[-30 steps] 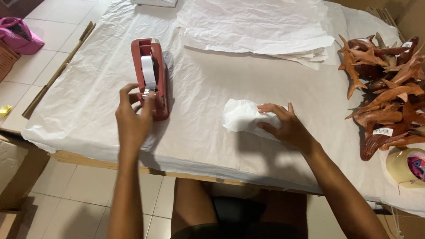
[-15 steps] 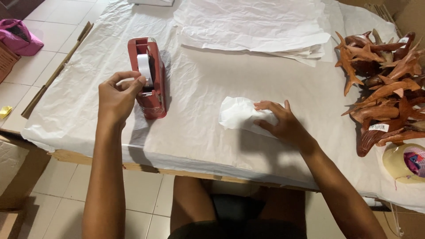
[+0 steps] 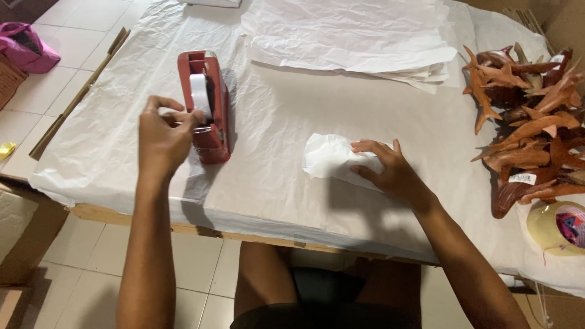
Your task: Wrapping individual wooden figurines in tissue paper and using a tape dispenser to seal the package.
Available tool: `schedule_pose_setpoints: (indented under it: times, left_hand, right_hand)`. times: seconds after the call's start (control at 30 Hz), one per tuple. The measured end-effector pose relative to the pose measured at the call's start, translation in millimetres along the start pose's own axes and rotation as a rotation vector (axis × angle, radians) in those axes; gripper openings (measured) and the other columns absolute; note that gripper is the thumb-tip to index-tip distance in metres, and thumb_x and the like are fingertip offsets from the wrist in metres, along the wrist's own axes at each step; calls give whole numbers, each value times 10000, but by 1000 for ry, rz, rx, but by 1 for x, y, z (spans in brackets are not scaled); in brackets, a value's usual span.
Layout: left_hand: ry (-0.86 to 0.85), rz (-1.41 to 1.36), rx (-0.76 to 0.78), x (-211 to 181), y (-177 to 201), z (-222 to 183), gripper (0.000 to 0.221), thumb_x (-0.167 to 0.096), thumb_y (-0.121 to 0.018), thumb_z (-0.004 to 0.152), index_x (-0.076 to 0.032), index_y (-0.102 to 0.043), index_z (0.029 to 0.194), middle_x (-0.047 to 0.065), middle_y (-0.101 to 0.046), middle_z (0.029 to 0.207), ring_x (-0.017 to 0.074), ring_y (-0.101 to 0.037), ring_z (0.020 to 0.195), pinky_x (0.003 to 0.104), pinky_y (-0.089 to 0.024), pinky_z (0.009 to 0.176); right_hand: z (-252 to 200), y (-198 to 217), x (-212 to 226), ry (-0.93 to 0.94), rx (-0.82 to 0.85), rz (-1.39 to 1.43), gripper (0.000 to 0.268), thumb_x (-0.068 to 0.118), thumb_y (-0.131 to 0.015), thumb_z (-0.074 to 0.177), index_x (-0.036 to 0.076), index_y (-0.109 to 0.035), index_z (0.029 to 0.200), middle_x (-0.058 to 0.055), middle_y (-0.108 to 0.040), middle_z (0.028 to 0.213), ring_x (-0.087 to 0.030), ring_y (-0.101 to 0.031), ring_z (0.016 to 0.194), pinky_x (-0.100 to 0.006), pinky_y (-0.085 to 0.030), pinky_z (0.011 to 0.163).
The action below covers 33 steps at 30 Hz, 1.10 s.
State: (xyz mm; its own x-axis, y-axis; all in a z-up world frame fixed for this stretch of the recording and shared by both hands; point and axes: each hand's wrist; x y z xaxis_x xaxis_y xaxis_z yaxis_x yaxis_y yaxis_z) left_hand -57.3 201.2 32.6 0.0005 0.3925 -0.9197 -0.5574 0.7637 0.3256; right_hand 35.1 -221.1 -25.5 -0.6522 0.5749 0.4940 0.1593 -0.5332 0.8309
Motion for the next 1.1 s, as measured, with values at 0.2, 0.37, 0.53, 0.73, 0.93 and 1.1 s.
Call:
schedule_pose_setpoints:
  times: [0.2, 0.37, 0.53, 0.73, 0.93, 1.1]
  left_hand:
    - [47, -75, 0, -18, -2, -17, 286, -100, -701, 990, -60, -456, 1132, 128, -683, 862, 161, -689, 591, 248, -562, 614]
    - [9, -196, -24, 4, -8, -19, 291, -76, -706, 998, -39, -443, 1118, 113, -649, 838, 153, -690, 658, 235, -595, 618]
    - [-7, -203, -48, 25, -12, -21, 291, -119, -728, 1003, -58, -461, 1099, 57, -642, 816, 55, -561, 655, 202, -500, 555]
    - [-25, -401, -76, 48, -15, -31, 306, -128, -760, 989, -77, -472, 1083, 22, -599, 757, 25, -519, 641, 159, -471, 595]
    - [-28, -421, -57, 66, -20, -47, 310, -120, -748, 991, -86, -459, 1100, 55, -668, 794, 35, -557, 670, 148, -433, 639]
    - [-20, -490, -79, 79, -22, -57, 323, -130, -756, 990, -82, -463, 1115, 55, -671, 816, 61, -644, 731, 155, -466, 687]
  right_hand:
    - [1, -5, -9, -36, 11, -11, 332, 359, -715, 946, 227, -609, 1231, 15, -669, 1349, -257, -555, 1361, -780, -166, 1133]
    - [2, -5, -7, -16, -1, -28, 322, 366, -714, 950, 228, -610, 1222, 7, -680, 1333, -249, -574, 1345, -744, -204, 1139]
    - [0, -3, -7, -28, 1, -19, 321, 353, -709, 951, 229, -612, 1231, 8, -679, 1331, -258, -564, 1355, -775, -169, 1138]
    - [2, -5, -9, -21, 1, 2, 325, 320, -725, 944, 205, -618, 1228, -36, -685, 1324, -301, -570, 1342, -795, -165, 1123]
    - [1, -10, -19, -3, -14, -14, 318, 303, -727, 946, 215, -621, 1233, -21, -682, 1329, -284, -565, 1351, -788, -172, 1132]
    - [2, -12, -20, -10, -19, -41, 343, 312, -735, 940, 212, -624, 1249, -39, -681, 1339, -304, -574, 1341, -792, -180, 1133]
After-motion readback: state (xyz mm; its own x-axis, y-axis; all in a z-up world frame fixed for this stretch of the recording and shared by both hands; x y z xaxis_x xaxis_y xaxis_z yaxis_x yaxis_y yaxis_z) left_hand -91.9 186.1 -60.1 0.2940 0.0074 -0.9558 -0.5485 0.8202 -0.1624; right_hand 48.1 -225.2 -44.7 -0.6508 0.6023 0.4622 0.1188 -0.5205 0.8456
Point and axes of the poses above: each hand's wrist, its own z-axis towards the middle knuckle, its own y-axis out of the back of the hand, x = y × z
